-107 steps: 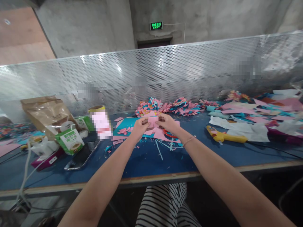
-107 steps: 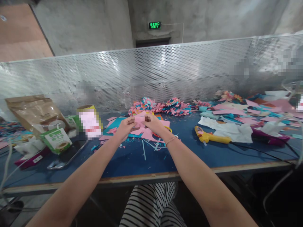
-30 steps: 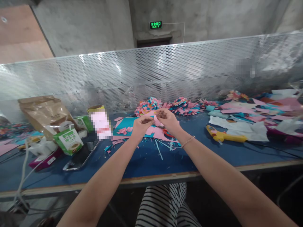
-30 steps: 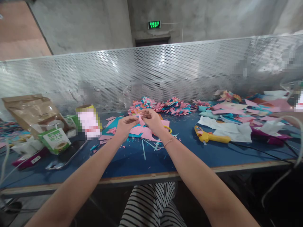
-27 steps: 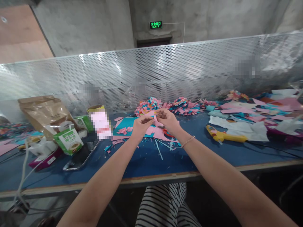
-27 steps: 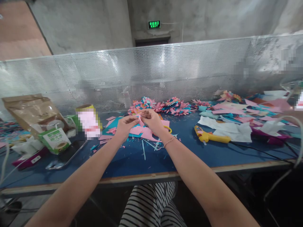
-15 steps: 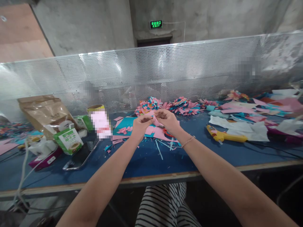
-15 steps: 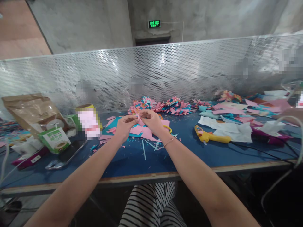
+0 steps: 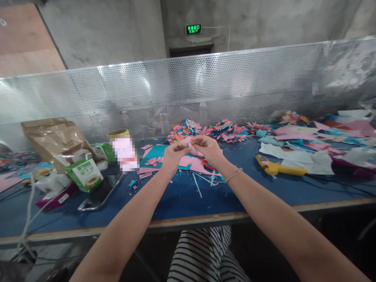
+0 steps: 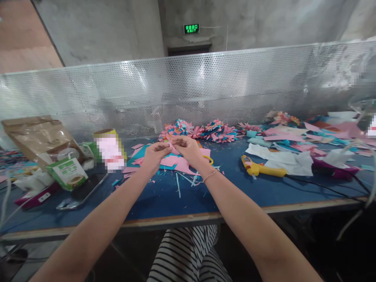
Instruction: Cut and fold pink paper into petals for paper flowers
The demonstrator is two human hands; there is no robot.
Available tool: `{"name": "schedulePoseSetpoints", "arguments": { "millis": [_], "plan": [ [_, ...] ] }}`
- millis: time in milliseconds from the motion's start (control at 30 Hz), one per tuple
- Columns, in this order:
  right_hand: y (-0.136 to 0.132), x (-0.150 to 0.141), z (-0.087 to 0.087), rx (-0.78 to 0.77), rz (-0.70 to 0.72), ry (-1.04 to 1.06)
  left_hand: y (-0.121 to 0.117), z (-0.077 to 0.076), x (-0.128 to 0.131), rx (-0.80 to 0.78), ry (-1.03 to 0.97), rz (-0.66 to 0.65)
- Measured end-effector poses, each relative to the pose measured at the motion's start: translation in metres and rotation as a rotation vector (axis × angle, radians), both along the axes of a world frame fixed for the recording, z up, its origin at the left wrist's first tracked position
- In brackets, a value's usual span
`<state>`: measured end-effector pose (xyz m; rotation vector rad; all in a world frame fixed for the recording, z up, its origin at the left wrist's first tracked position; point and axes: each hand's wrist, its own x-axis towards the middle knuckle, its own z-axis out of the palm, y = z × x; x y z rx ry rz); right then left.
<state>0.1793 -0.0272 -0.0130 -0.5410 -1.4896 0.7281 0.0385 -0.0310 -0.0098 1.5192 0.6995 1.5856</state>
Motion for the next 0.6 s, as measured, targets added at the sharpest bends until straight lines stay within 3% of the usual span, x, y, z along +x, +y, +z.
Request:
{"name": "schedulePoseSetpoints", "arguments": {
  "millis": [400,600],
  "plan": [
    [0.0003,0.0002,-0.0009,0.024,-0.031,-0.043,-0.0041,0.0054,-0.0017,-0.183,-0.081,-0.150],
    [-0.0015,0.0004,0.0009,0.052,-0.081,-0.083,-0.0039,0.0050,-0.0025,-0.171,-0.055,-0.136]
  ]
}}
